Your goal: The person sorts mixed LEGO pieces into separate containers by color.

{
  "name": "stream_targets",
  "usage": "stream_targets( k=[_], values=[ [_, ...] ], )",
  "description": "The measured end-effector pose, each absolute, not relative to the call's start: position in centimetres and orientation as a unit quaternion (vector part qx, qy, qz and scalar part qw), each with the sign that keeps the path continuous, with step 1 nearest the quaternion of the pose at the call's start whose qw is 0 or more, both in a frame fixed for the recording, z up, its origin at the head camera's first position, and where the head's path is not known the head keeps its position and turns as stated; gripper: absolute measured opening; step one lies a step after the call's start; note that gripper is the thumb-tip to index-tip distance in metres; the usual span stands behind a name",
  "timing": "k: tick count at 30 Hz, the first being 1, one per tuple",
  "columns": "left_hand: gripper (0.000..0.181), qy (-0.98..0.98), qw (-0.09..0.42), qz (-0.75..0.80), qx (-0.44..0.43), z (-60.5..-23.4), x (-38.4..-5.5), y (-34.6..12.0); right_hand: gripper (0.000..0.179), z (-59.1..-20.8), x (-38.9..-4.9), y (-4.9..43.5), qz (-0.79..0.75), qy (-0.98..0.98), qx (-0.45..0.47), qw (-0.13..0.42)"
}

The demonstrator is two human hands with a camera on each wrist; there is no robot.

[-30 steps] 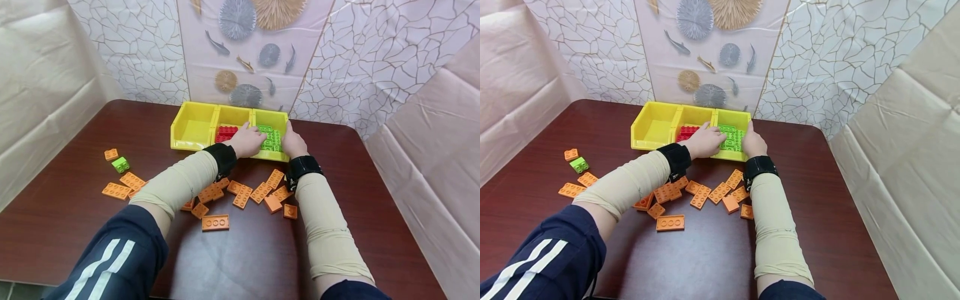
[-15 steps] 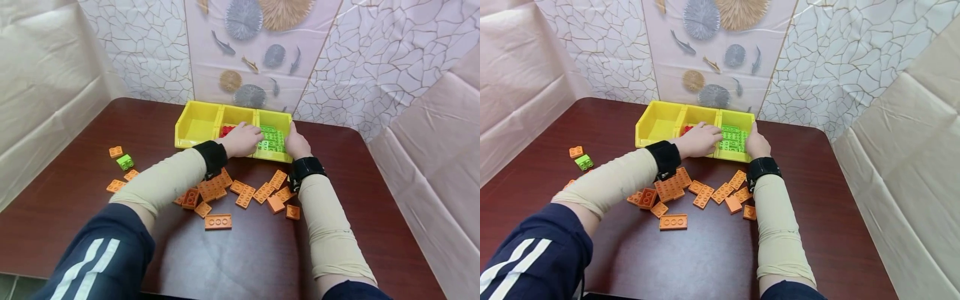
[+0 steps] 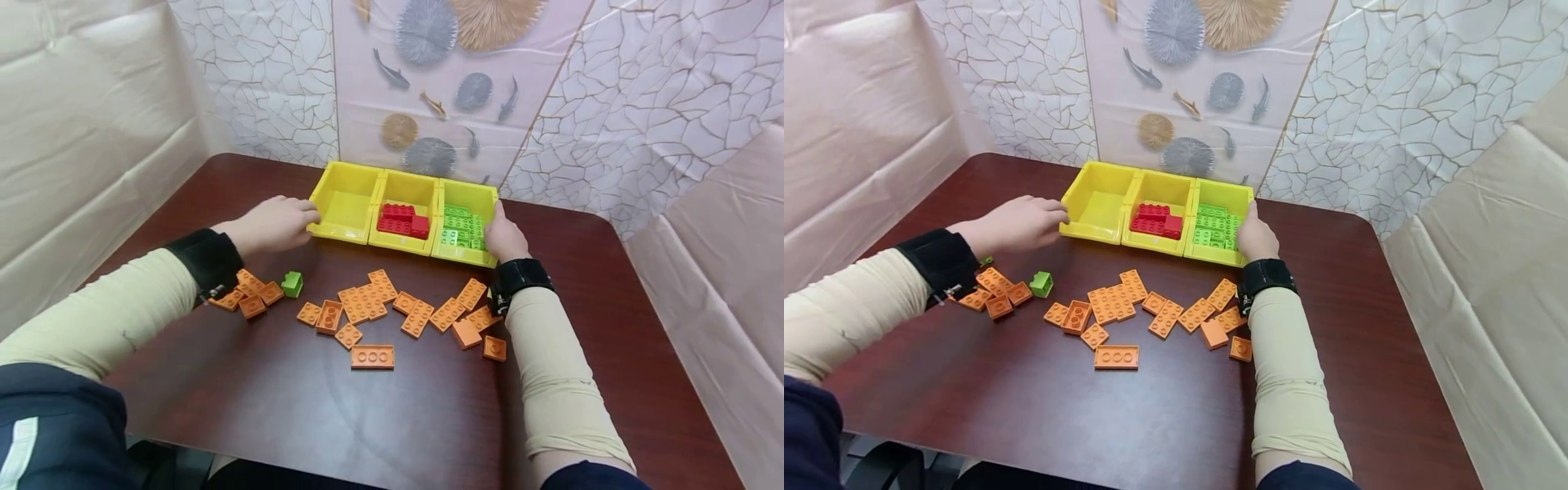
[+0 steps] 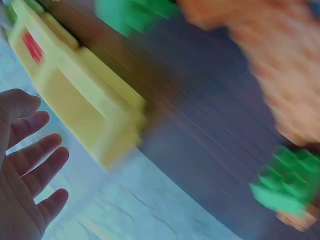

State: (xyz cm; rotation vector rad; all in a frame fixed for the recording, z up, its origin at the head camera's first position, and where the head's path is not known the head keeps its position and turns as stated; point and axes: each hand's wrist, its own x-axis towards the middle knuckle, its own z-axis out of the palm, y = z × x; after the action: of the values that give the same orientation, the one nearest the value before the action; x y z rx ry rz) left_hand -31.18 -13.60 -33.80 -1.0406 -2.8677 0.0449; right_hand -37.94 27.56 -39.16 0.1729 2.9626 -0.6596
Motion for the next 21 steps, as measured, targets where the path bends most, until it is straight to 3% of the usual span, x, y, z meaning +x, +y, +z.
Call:
stream_targets(
  k=[6, 15, 21],
  values=[
    [0.025, -0.95, 0.002, -0.003, -0.311, -33.7, -29.6, -17.1, 0.061, -39.1, -37.7, 27.3, -0.213, 0.975, 0.051, 0.045],
    [0.035, -0.936, -0.11, -0.015, -0.333, -36.2, -25.8, -16.7, 0.061, -39.3, -37.5, 27.6, -0.208, 0.976, 0.043, 0.043],
    [0.041, -0.937, -0.117, -0.025, -0.329, -36.8, -25.4, -16.3, 0.062, -39.0, -37.6, 27.3, -0.211, 0.976, 0.041, 0.04]
  ],
)
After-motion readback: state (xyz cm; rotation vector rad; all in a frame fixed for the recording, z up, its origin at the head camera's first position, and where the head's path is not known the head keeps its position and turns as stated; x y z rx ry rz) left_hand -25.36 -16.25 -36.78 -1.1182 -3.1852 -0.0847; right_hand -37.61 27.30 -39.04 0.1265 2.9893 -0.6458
